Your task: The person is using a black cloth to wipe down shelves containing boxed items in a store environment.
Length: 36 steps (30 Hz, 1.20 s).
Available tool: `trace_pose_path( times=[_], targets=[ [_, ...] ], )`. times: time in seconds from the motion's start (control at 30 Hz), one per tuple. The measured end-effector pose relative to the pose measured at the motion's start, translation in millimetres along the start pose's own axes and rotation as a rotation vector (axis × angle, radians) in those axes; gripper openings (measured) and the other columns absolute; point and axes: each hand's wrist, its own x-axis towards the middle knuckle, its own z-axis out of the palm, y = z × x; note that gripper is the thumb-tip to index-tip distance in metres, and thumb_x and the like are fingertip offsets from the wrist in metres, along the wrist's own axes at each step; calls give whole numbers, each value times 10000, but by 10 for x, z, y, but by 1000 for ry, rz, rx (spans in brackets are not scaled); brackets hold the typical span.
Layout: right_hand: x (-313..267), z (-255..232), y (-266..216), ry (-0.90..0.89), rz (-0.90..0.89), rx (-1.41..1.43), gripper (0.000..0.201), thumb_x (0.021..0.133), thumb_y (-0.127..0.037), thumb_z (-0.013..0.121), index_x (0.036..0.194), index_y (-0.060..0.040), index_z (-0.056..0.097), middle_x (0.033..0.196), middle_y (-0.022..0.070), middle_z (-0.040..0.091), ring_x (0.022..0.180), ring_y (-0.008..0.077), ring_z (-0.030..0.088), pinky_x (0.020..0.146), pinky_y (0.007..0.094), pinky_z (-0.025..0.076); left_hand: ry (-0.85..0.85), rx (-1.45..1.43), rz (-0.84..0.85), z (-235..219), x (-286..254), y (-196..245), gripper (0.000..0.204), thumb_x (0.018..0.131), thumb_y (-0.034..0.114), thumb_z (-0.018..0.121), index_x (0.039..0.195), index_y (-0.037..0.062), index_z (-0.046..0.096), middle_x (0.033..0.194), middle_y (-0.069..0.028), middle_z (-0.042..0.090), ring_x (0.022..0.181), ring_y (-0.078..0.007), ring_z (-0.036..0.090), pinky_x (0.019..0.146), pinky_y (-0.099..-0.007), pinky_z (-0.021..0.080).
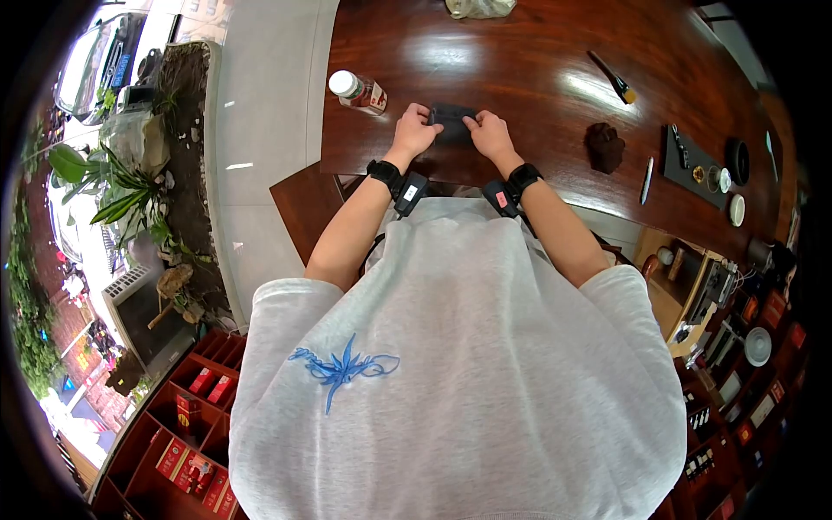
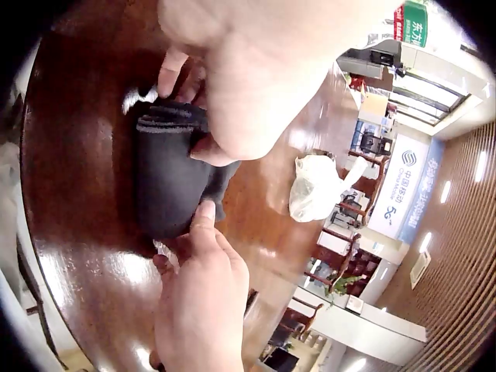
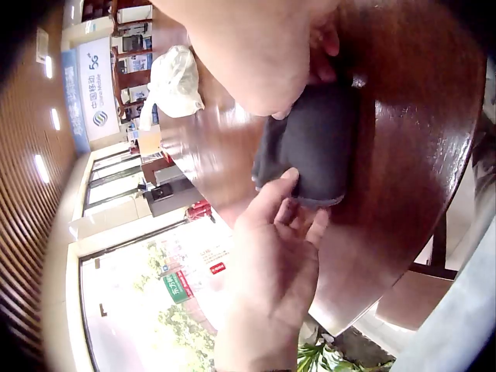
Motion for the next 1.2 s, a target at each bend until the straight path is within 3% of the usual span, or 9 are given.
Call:
trace_pose_path(
  times=[0.17,0.33,0.47,0.53,0.63,0.8,0.93,1.07,1.2],
  targets=[
    [-29,-62,-73,-11,56,92,447,894,-320,697,1137,25,549,1091,283,661,1060,439,628,900,455,504,28,14,10,51,-42,146,501,760,350,789,1028,2,549,893,-204,676,842,-344,675,759,-415,521],
    [-56,26,-17,79,29,37,505,857,-391,732,1093,32,589,980,236,689,927,388,670,846,424,530,204,159,108,245,-51,-32,502,763,367,808,1043,21,576,1058,-223,574,1069,-407,514,913,-442,451],
    [-20,-23,196,11,-3,85,450,820,-385,747,1026,3,648,1023,261,671,994,404,648,877,434,522,244,-24,64,445,141,-263,621,724,280,858,1123,-43,508,1082,-234,588,991,-352,611,876,-413,500],
    [-162,-281,92,-41,22,147,395,808,-327,771,969,17,661,943,231,685,903,322,673,806,397,532,69,-153,-32,410,55,-6,761,742,241,856,1265,-33,376,1153,-175,545,1053,-243,559,896,-369,491],
    [-171,-199,487,66,79,323,439,797,-241,795,1085,28,601,992,195,676,883,269,661,799,384,535,-168,-313,-199,490,48,237,730,767,191,834,1281,-18,359,1175,-170,541,1059,-234,564,910,-348,497],
    [-402,-373,817,-27,200,553,563,792,-172,796,1229,54,522,1031,160,661,828,224,644,723,371,544,-351,-153,-146,706,-30,498,607,815,122,787,1276,-11,416,1169,-150,572,1070,-228,575,920,-352,498],
    [-877,-622,670,70,287,636,391,800,-162,779,1095,51,636,891,118,667,755,178,632,602,322,518,-540,-62,2,918,125,378,566,788,68,786,1244,6,457,1141,-134,584,1048,-224,577,906,-356,503],
    [-1111,-373,681,48,414,742,327,813,-161,763,1049,40,659,804,72,654,643,156,617,562,307,510,-645,44,81,816,-22,492,546,757,46,786,1217,15,493,1125,-145,606,1034,-251,598,905,-370,506],
    [-1302,-51,622,120,537,834,328,806,-144,742,1069,38,664,879,100,688,699,181,657,617,318,549,-678,12,249,621,-166,366,524,700,50,815,1145,31,540,1061,-136,643,984,-257,629,886,-377,505]
  ],
)
